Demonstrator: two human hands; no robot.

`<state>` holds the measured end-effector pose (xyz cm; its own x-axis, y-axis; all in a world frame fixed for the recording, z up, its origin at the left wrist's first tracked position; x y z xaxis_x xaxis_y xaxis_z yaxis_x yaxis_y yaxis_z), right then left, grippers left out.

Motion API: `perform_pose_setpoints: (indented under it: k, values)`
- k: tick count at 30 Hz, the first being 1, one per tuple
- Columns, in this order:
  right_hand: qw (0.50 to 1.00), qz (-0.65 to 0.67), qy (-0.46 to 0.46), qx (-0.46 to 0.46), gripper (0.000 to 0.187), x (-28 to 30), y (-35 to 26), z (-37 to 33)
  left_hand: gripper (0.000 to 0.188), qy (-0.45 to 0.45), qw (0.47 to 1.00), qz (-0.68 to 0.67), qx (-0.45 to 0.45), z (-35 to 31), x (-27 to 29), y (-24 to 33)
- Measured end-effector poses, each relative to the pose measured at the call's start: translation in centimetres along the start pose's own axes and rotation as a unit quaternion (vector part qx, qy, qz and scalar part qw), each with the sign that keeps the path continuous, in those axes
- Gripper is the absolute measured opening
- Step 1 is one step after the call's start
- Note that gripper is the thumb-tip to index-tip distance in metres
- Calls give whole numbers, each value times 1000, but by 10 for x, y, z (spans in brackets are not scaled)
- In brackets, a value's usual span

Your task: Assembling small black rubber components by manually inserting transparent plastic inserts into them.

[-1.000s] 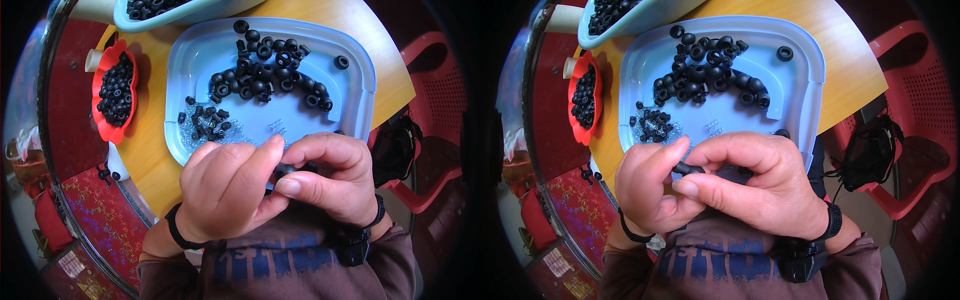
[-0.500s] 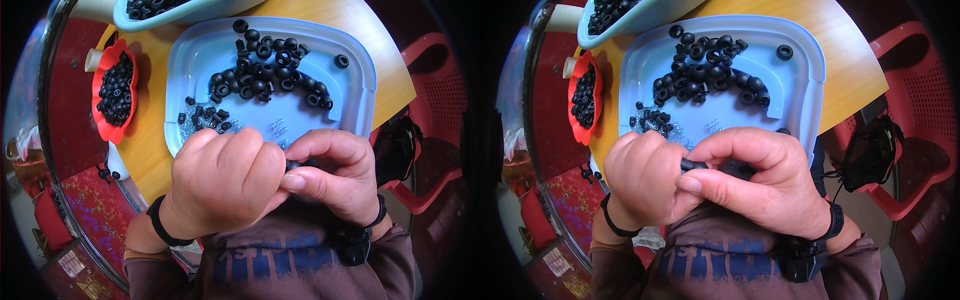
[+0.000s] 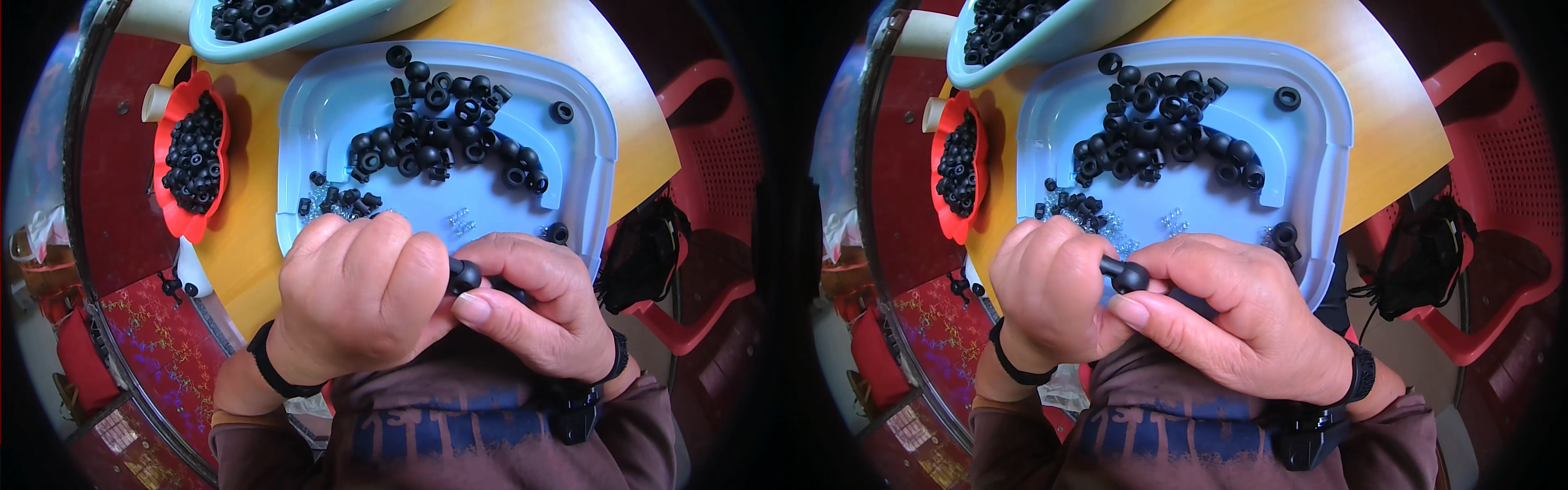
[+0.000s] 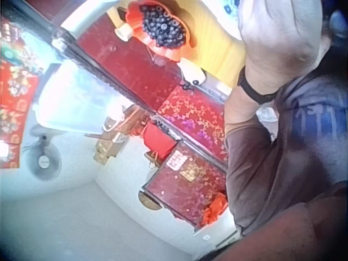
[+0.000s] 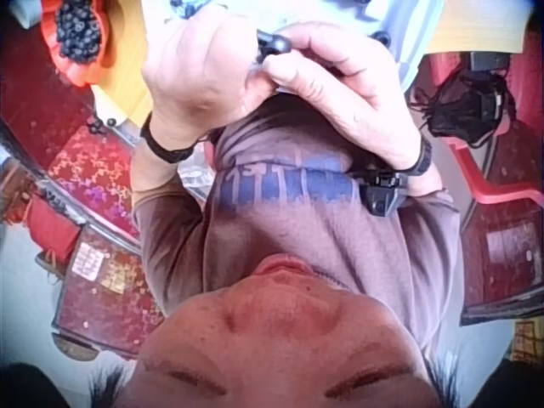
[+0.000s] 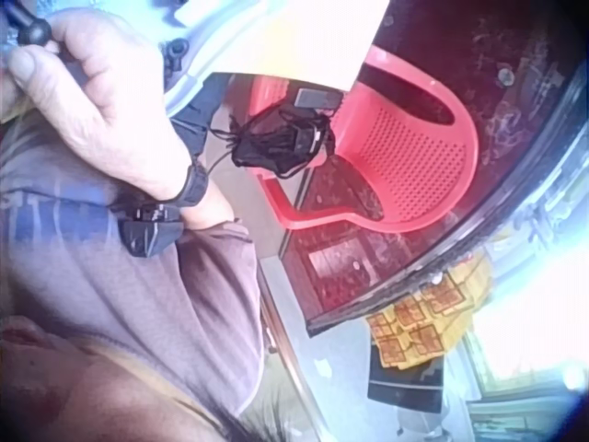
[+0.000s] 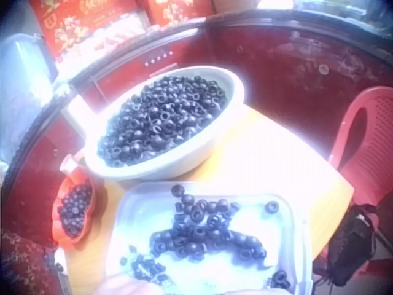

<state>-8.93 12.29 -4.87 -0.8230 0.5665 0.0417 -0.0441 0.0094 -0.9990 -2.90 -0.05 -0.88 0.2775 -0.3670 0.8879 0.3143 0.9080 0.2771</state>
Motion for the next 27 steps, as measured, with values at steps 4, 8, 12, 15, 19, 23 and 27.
perform_pose_setpoints:
  k: [4, 8, 12, 15, 19, 23, 27]
  values:
    - [999, -19, 14, 45, 16, -2, -2, 0, 34, -14, 1000, 2, -7, -4, 1, 4]
    - [998, -45, -4, 45, 13, -2, -5, -2, 31, -26, 1000, -4, -13, -11, 0, 9]
    - [996, -59, -24, 59, 12, -4, -8, -1, 29, -24, 999, -16, -25, -13, 3, 9]
    - [998, -11, -49, 47, 13, -7, -5, -3, 28, -50, 997, -42, -30, -10, 6, 10]
    - [997, 42, -57, 3, 14, -9, -3, -3, 28, -63, 995, -72, -20, -11, 5, 8]
    - [998, 25, -58, 10, 13, -8, -3, -2, 29, -85, 992, -91, -9, -13, 4, 8]
    - [998, 8, -51, 27, 13, -8, -5, 0, 30, -72, 995, -72, -17, -14, 4, 8]
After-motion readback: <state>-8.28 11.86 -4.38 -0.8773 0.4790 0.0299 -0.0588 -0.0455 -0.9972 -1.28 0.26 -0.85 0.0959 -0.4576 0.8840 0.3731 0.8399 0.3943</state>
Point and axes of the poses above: each hand's wrist, its own z-axis towards the middle knuckle, its own x-axis out of the back of the hand, y = z × x, the point moved 4 cm from there along z, towards the middle knuckle, and after that the axes turned 10 degrees about -z, right-handed, at the moved point
